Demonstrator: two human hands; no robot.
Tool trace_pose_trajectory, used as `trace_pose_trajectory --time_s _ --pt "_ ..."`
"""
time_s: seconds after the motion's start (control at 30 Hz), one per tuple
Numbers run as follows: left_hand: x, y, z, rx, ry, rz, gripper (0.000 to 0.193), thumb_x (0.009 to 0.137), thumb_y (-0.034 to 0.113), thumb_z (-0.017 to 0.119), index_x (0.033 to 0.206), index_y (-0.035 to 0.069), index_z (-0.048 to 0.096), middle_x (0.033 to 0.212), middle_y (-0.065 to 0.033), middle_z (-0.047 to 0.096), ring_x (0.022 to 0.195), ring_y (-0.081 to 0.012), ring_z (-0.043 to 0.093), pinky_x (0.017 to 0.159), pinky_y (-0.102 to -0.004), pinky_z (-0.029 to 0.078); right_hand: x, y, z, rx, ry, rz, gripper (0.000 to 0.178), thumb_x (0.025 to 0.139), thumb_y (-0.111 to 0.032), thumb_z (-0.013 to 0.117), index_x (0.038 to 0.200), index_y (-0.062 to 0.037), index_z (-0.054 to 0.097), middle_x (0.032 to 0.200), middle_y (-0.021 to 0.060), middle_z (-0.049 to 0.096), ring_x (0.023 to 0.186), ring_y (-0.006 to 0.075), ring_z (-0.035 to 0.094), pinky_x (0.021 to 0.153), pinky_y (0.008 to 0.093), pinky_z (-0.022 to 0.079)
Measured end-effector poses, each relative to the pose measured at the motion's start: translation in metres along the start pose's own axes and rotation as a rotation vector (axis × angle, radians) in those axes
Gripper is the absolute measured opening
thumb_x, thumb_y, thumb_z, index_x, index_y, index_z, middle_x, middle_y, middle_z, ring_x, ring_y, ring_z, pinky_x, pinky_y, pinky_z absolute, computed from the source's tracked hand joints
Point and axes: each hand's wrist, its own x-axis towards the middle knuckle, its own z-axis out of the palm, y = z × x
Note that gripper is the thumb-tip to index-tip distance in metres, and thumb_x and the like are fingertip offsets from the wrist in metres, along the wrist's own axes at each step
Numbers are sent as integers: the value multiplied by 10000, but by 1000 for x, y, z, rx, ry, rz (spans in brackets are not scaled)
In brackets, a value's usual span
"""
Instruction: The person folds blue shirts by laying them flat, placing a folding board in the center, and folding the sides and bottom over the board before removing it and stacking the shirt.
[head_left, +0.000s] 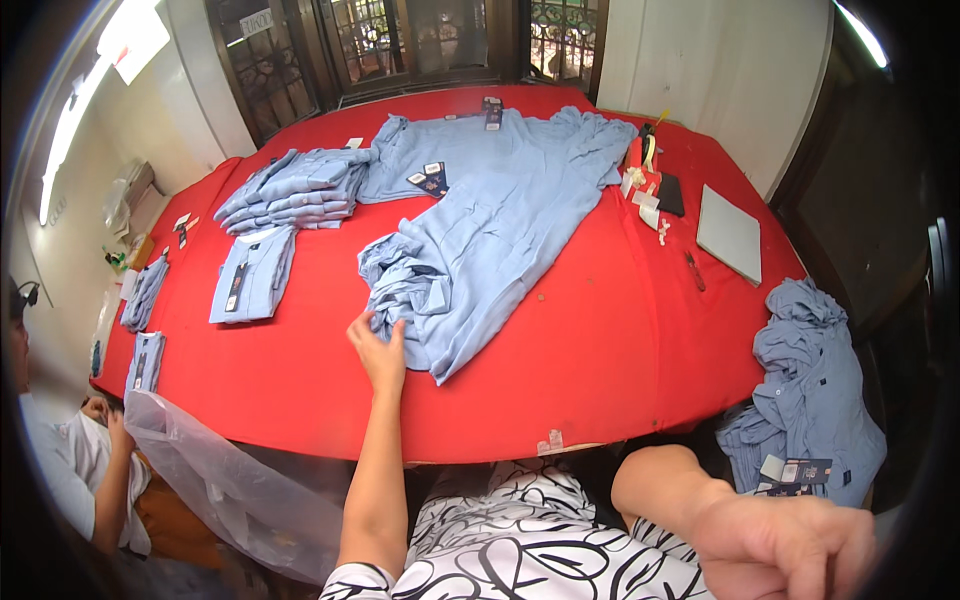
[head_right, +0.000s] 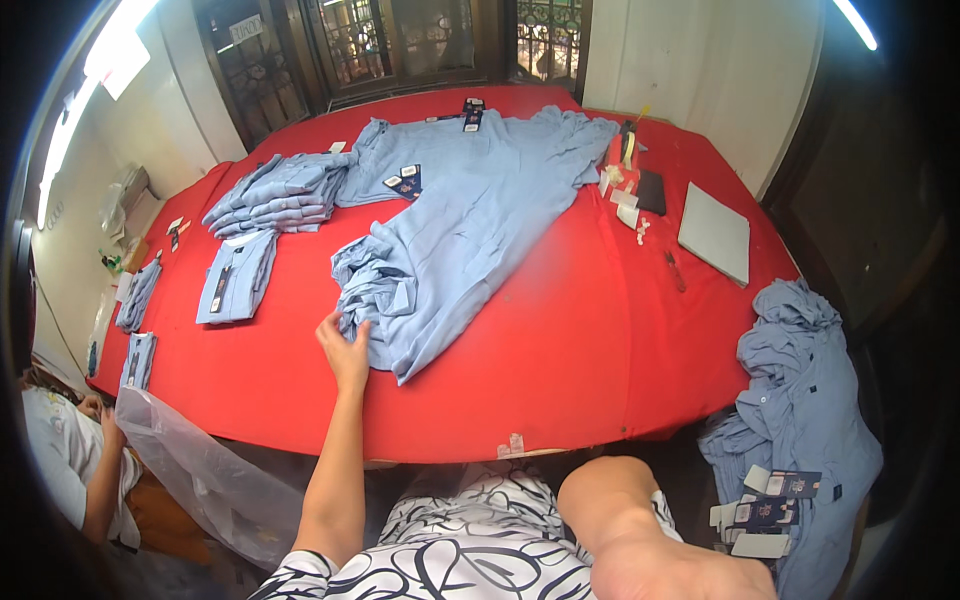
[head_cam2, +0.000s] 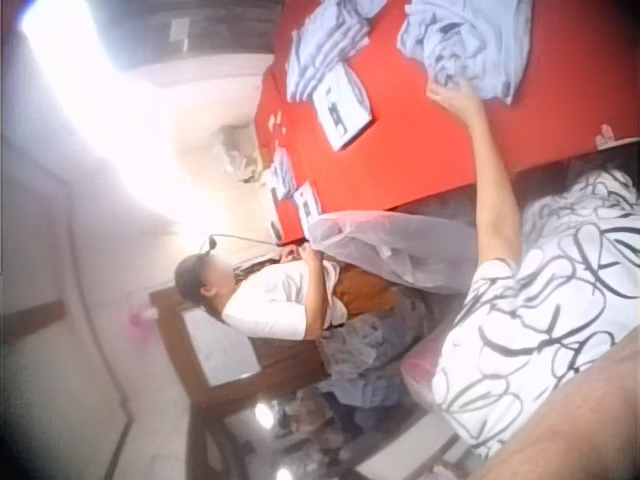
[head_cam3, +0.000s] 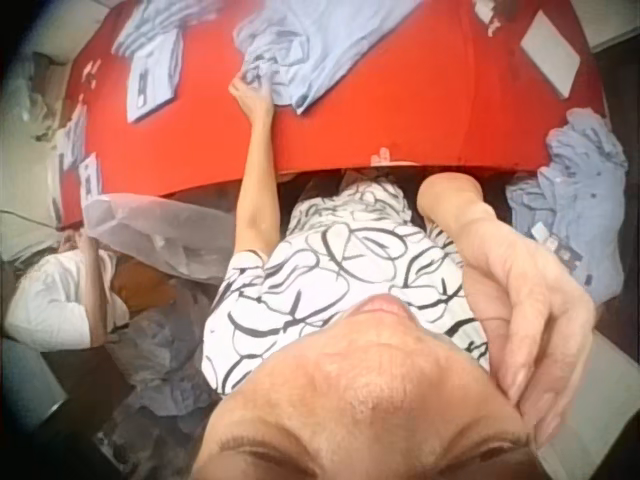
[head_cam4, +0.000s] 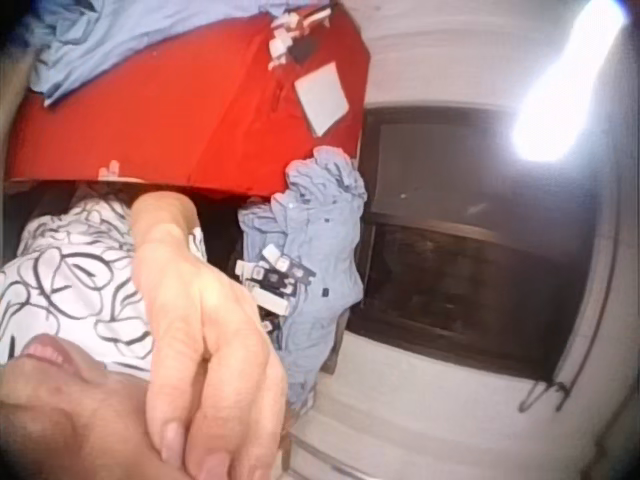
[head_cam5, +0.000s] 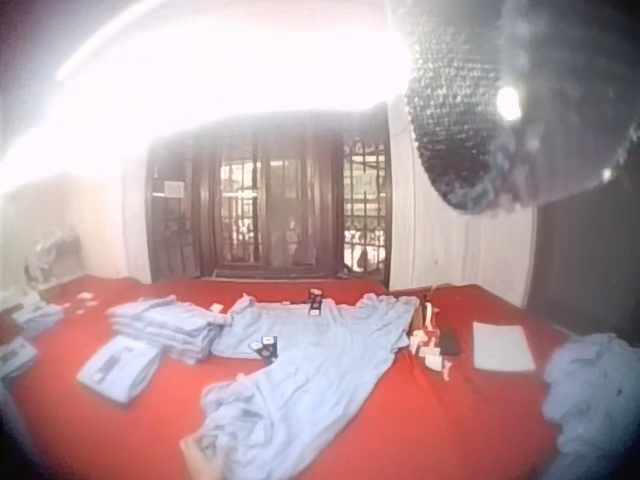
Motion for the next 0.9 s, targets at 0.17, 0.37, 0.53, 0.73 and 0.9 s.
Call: trace_pose_trajectory --time_s 0.17,0.37,0.53,0.73,0.9 --pt "-47 61 -34 141 -319 369 409 766 240 788 1081 50 608 1094 -127 551 1033 -316 498 883 -425 404 -76 -17 -76 -614 -101 479 123 877 -38 588 945 -62 687 776 38 635 722 154 593 724 262 510" --pt "-24 67 -52 164 -575 543 241 744 203 787 897 47 685 877 -75 628 882 -294 553 751 -384 440 -208 139 -290 -1452 -480 1158 556 763 127 449 1243 -94 621 1362 145 529 1211 349 502 1028 407 421" --pt "77 89 -83 -64 -770 416 211 769 137 757 914 10 672 751 -104 616 716 -255 579 640 -364 453 -267 197 -400 -1489 -823 1415 556 743 106 477 1229 -127 614 1214 169 557 1125 351 535 983 421 444" --pt "330 105 16 193 -465 462 354 883 243 647 1134 -7 650 842 -216 682 792 -328 678 749 -427 521 -150 317 -516 -1822 -914 1035 355 770 27 533 1118 -14 589 1052 270 636 1026 449 601 879 469 488" --pt "485 195 35 -434 -228 530 157 934 47 550 1010 -48 649 776 -69 660 671 -113 618 631 -245 494 19 384 -556 -2156 -461 482 310 873 -70 531 1177 -10 548 1101 252 624 1041 431 590 886 474 474"
